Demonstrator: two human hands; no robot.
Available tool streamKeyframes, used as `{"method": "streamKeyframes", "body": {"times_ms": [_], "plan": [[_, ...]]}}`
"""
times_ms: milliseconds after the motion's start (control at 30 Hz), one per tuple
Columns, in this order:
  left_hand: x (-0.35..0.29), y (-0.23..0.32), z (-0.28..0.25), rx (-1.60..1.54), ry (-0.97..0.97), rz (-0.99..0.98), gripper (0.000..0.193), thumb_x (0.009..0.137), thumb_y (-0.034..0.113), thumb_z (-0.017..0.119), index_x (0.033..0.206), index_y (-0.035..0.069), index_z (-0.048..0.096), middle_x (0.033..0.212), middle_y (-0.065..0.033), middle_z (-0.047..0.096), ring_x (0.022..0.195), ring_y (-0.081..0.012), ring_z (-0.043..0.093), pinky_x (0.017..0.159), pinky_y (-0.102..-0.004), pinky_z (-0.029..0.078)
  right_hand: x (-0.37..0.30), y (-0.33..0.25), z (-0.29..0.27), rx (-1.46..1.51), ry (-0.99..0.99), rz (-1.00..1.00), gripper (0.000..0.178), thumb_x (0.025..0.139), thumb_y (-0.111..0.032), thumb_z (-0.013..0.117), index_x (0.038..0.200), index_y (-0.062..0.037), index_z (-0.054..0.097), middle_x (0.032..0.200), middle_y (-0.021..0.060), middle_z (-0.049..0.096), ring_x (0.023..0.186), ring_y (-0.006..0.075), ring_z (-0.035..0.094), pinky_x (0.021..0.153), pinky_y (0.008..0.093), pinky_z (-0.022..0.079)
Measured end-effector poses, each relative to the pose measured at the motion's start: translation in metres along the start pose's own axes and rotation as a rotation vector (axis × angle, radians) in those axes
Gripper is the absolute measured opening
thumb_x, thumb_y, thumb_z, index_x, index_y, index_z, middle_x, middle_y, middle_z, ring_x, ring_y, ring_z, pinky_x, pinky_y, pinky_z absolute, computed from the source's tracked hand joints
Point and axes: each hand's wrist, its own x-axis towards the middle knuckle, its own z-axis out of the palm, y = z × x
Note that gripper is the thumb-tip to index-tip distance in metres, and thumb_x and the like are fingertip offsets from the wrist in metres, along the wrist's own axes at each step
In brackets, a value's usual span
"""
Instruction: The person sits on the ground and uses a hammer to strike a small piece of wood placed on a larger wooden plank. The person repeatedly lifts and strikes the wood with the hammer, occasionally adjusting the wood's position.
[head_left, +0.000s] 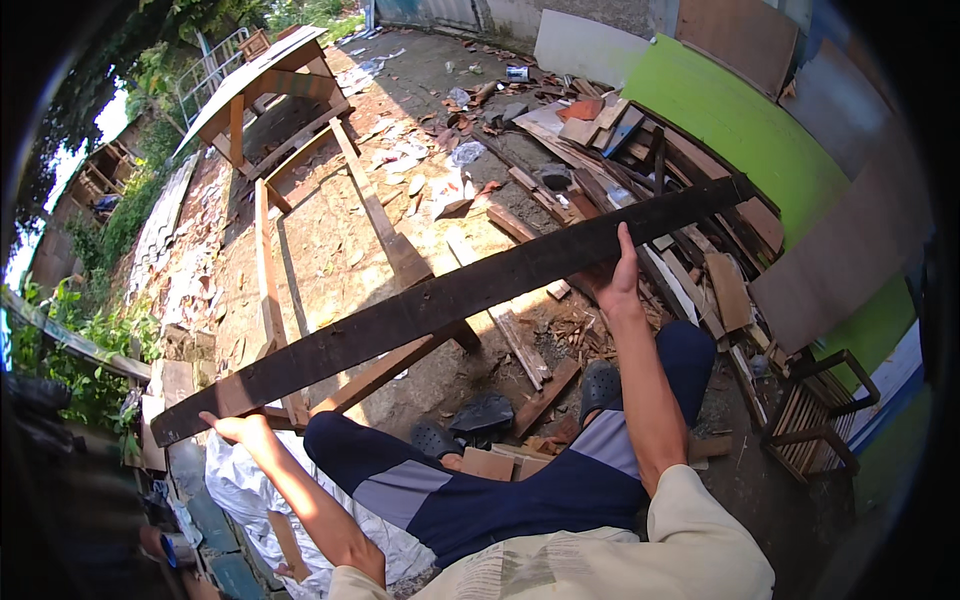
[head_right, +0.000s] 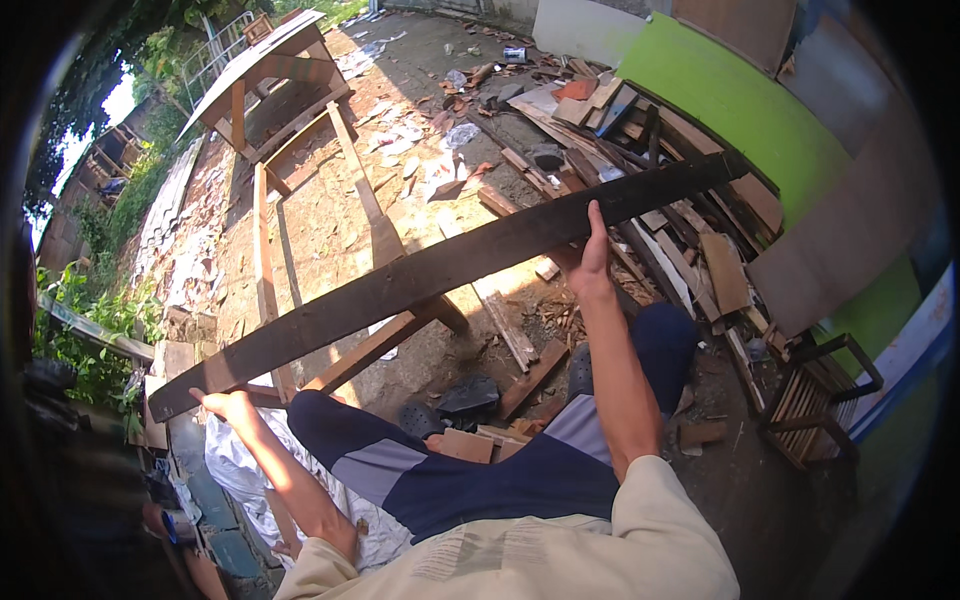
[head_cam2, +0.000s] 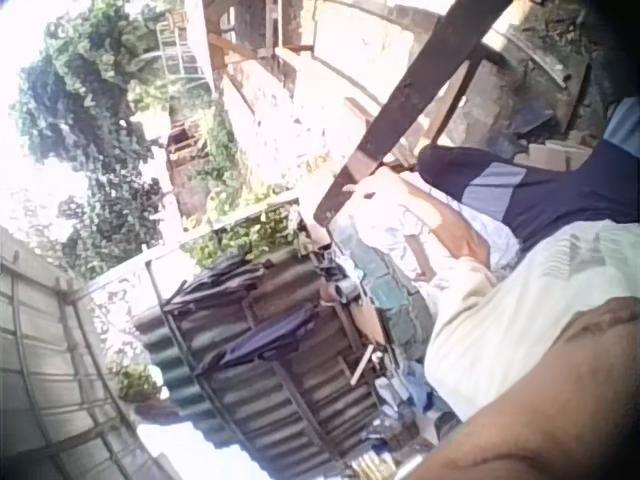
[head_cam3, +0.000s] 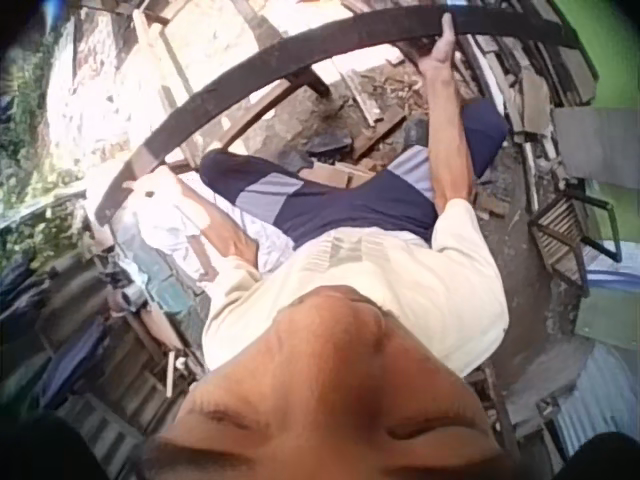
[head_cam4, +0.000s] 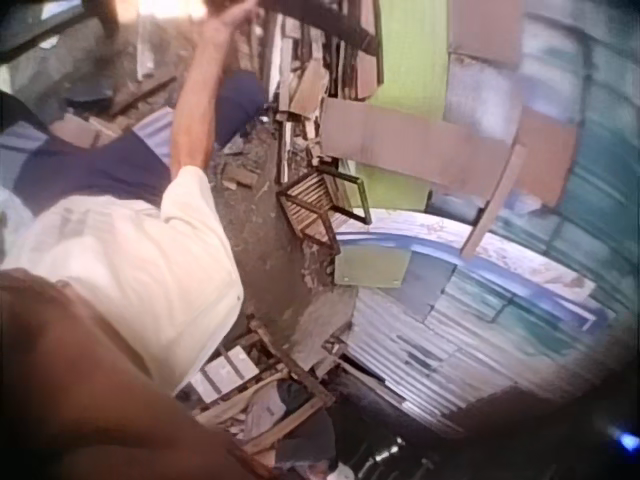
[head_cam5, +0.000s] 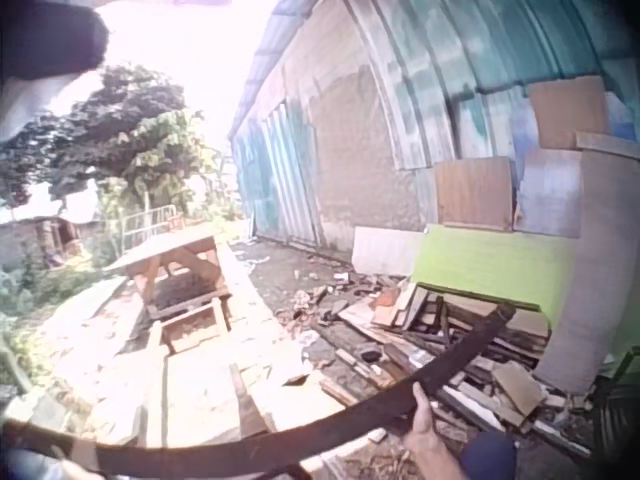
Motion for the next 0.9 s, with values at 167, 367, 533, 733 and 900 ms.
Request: {"method": "streamKeyframes", "body": {"times_ms": [167,367,533,733,900], "plan": [[-0.009,0.050,-0.026,0.035,0.012,0.109,0.081,0.097,0.068,0.033,0.148,0.006,0.041,0.147,-0.0173,0.048,0.134,-0.0383,0.048,0.111,-0.0585,0.037,0.032,0.034,0.020,0.178,-0.145,0.106,0.053,0.095,-0.056,0.058,0.118,-0.0087,0.064,0.112,0.0086,0.069,0.105,0.0261,0.066,0.095,0.0426,0.051],[-0.033,0.081,-0.057,-0.001,0.114,0.210,0.077,0.098,0.067,0.033,0.144,0.007,0.047,0.143,-0.0154,0.053,0.130,-0.0368,0.052,0.111,-0.0528,0.041,0.057,0.100,0.018,0.143,-0.030,0.161,0.040,0.095,-0.045,0.063,0.116,-0.0105,0.065,0.109,0.0046,0.069,0.099,0.0220,0.066,0.089,0.0383,0.053],[-0.043,0.112,-0.076,0.071,0.100,0.291,0.080,0.094,0.073,0.037,0.132,0.004,0.054,0.128,-0.0167,0.061,0.115,-0.0353,0.060,0.101,-0.0508,0.048,0.041,0.121,0.043,0.128,0.041,0.222,0.048,0.095,-0.056,0.059,0.113,-0.0120,0.065,0.102,0.0032,0.069,0.093,0.0216,0.067,0.082,0.0375,0.055],[-0.050,0.106,-0.081,-0.025,-0.134,0.351,0.076,0.096,0.069,0.041,0.134,0.004,0.051,0.119,-0.0139,0.061,0.112,-0.0320,0.060,0.099,-0.0466,0.050,0.051,0.127,0.042,0.090,0.171,0.244,0.050,0.093,-0.058,0.060,0.115,-0.0136,0.065,0.109,0.0037,0.070,0.094,0.0229,0.068,0.083,0.0378,0.057],[-0.070,0.079,-0.066,-0.099,-0.133,0.349,0.069,0.096,0.065,0.046,0.135,0.008,0.052,0.124,-0.0107,0.061,0.113,-0.0300,0.060,0.102,-0.0445,0.048,0.058,0.115,0.016,0.057,0.219,0.251,0.049,0.095,-0.056,0.057,0.117,-0.0120,0.064,0.111,0.0059,0.069,0.100,0.0248,0.067,0.090,0.0420,0.056]]}}
